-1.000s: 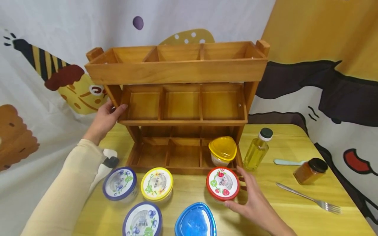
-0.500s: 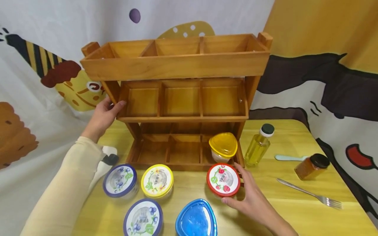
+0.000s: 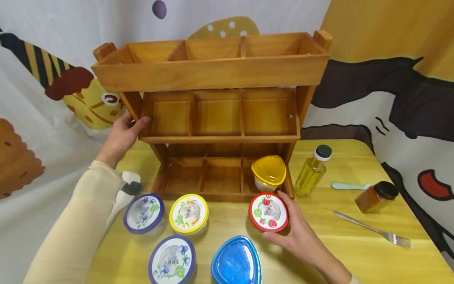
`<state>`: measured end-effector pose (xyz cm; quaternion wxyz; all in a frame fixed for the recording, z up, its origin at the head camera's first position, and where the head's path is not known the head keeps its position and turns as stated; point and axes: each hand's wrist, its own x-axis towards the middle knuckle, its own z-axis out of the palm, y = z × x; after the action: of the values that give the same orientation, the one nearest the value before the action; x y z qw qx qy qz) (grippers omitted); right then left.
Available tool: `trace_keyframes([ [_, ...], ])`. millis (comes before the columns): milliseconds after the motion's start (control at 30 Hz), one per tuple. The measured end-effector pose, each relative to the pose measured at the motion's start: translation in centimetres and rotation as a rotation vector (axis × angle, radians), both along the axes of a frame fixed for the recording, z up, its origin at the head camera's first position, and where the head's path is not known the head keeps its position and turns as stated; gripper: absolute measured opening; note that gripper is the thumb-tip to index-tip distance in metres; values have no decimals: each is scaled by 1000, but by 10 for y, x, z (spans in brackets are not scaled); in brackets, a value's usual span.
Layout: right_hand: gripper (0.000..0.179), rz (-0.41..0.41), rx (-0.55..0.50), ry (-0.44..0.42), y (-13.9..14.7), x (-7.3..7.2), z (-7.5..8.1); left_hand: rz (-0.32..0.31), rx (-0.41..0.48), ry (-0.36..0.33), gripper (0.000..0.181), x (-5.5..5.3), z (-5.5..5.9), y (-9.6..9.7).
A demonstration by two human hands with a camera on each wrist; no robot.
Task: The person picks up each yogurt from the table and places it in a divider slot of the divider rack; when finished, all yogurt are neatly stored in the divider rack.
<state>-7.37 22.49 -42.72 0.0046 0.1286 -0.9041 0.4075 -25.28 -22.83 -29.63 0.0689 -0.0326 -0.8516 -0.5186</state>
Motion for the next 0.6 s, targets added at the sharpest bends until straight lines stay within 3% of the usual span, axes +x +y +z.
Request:
trace_keyframes([
  [300,108,2,-20,-15,-2,-8,4,10,2,44,57,-3,10,1],
  [600,106,-8,-20,-25,-2,-7,3,20,-15,33,59,-5,6,1],
])
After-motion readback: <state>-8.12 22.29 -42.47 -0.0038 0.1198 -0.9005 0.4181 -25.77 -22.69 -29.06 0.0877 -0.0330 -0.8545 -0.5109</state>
